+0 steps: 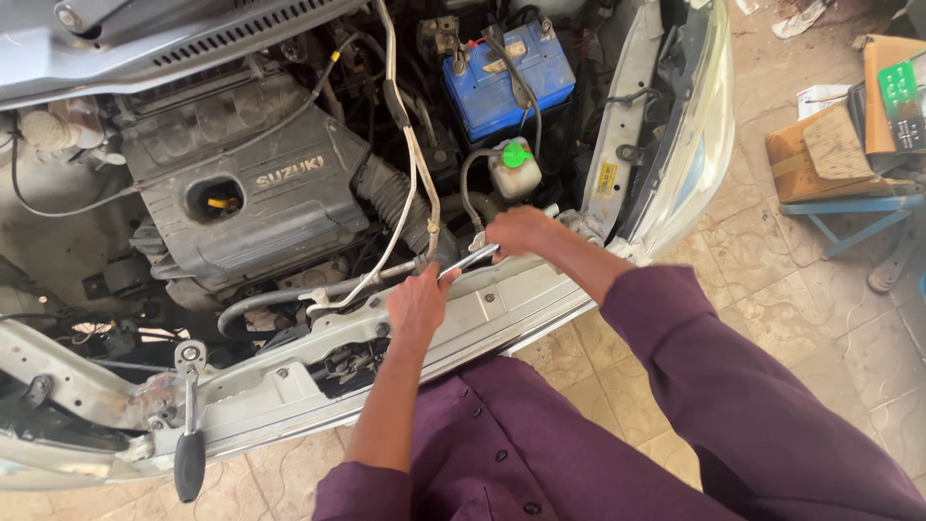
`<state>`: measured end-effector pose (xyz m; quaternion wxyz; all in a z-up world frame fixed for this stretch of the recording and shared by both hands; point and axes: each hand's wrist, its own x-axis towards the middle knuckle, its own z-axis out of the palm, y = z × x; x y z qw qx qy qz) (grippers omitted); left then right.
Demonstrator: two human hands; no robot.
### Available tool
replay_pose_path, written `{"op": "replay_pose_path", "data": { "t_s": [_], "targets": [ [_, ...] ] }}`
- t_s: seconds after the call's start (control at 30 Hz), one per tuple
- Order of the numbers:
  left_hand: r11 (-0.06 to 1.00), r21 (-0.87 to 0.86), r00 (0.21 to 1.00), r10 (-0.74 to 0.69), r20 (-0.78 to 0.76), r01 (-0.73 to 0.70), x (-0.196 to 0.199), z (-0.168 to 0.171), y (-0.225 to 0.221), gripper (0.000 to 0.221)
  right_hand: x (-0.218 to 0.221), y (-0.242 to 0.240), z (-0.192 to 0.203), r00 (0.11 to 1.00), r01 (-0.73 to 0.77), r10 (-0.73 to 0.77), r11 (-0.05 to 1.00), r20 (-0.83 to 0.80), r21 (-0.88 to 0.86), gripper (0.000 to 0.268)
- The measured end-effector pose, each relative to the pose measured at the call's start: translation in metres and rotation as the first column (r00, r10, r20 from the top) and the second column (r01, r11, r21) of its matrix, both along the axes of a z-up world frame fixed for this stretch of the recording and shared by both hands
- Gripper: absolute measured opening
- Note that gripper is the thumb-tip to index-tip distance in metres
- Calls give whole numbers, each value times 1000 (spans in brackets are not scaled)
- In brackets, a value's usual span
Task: The person uses a socket wrench to tighten bolts on the radiator support and front frame of a car.
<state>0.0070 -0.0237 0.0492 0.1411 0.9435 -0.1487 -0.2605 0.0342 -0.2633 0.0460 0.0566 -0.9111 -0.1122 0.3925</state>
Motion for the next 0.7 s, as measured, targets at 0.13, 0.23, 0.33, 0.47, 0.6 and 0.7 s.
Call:
{"op": "replay_pose_path", "data": {
  "t_s": [0.13,0.23,0.33,0.47,0.6,0.7],
  "targets": [
    [982,30,982,-185,41,184,17,-2,6,59,-28,2,9,990,130,-127,990,-62,58,49],
    [946,60,945,-322,59,319,31,-1,7,65,-50,6,2,971,238,-233,967,-61,95,57],
    [916,75,917,-397,25,394,32,-2,11,67,-83,16,-8,948,317,-319,939,-6,131,60],
    [880,62,877,-475,71,471,27,-7,18,67,-119,36,-9,903,409,-424,897,68,165,58],
    [867,67,866,-497,56,493,28,-12,17,70,-131,47,-6,887,450,-460,881,45,143,57],
    [892,53,882,-451,135,449,22,-7,16,73,-125,45,-2,907,389,-403,913,120,121,54]
  ]
}}
